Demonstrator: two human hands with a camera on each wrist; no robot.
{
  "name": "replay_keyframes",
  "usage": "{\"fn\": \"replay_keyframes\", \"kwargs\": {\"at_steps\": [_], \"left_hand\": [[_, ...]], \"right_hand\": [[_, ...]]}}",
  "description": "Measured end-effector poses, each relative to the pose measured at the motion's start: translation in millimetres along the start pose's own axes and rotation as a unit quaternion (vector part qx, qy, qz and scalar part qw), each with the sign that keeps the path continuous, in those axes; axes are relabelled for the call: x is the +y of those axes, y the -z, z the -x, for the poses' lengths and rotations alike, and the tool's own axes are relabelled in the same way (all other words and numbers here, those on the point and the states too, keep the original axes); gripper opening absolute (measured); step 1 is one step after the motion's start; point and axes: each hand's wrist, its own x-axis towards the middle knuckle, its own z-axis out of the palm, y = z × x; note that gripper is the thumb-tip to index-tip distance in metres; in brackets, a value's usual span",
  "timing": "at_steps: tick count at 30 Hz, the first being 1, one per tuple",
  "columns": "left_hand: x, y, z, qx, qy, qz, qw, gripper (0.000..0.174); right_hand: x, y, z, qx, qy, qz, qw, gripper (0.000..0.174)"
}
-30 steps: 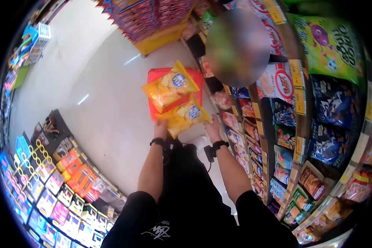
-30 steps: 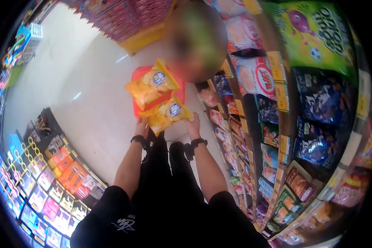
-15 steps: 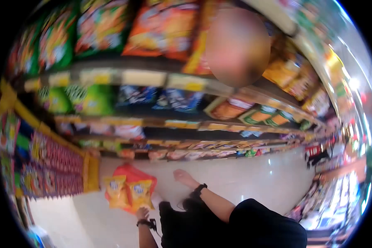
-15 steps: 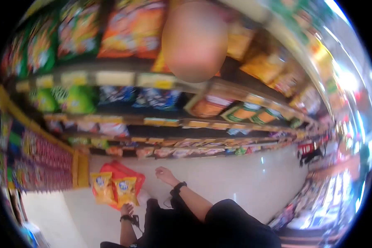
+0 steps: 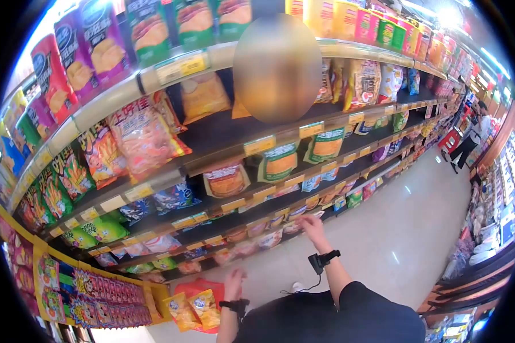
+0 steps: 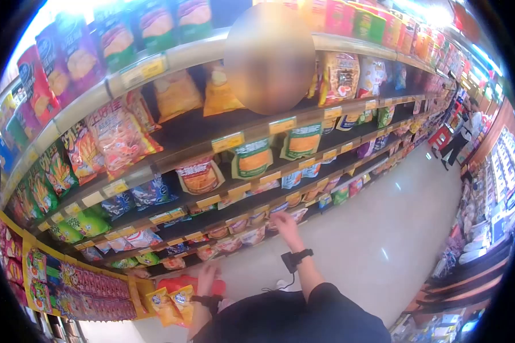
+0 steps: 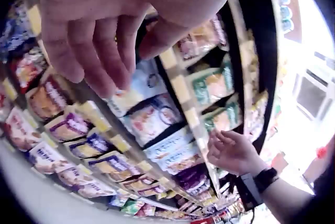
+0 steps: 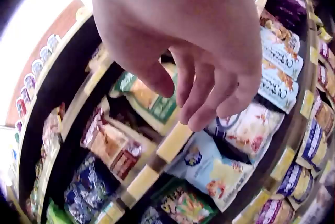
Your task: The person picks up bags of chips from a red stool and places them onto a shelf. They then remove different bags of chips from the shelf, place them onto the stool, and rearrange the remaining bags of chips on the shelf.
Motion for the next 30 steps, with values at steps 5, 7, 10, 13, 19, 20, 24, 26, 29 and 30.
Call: {"fn": "replay_keyframes", "kwargs": {"at_steps": [5, 7, 10, 13, 19, 20, 24, 26, 29, 30], "left_hand": [[99.3, -70.2, -4.9, -0.081, -0.178, -0.081, 0.977, 0.017], [159.4, -91.9, 13.2, -0.095, -0.162, 0.058, 0.980, 0.017], [216.2, -103.6, 3.5, -0.039, -0.264, 0.056, 0.962, 0.016], [262.1, -109.4, -5.7, -0.037, -0.365, -0.024, 0.930, 0.020], [348.9, -125.6, -36.0, -0.085, -0.359, 0.026, 0.929, 0.025], [361.4, -127.7, -46.4, -0.098, -0.343, 0.040, 0.933, 0.027], [400.1, -138.5, -90.0, -0.120, -0.282, 0.017, 0.952, 0.036], [412.4, -144.6, -110.8, -0.115, -0.277, -0.012, 0.954, 0.038], [432.0, -163.5, -131.7, -0.073, -0.222, -0.077, 0.969, 0.043], [441.0, -169.9, -130.0, -0.079, -0.190, -0.115, 0.972, 0.050]], "right_hand": [[-42.1, 83.8, 9.3, 0.095, 0.055, -0.051, 0.993, 0.017], [-52.1, 107.6, 18.5, 0.101, 0.049, -0.058, 0.992, 0.016], [-75.1, 134.7, 27.7, 0.131, 0.038, -0.095, 0.986, 0.014], [-78.7, 137.4, 32.8, 0.116, 0.020, -0.136, 0.984, 0.013], [-129.8, 86.6, -11.6, 0.007, 0.050, -0.161, 0.986, 0.010], [-151.8, 79.4, -23.4, -0.022, 0.094, -0.137, 0.986, 0.011], [-233.6, 56.4, -78.3, -0.066, 0.228, -0.054, 0.970, 0.014], [-269.4, 41.7, -111.7, -0.073, 0.276, -0.024, 0.958, 0.017], [-320.5, 19.7, -168.8, -0.069, 0.352, 0.046, 0.932, 0.022], [-331.9, 12.5, -184.2, -0.070, 0.381, 0.100, 0.917, 0.025]]}}
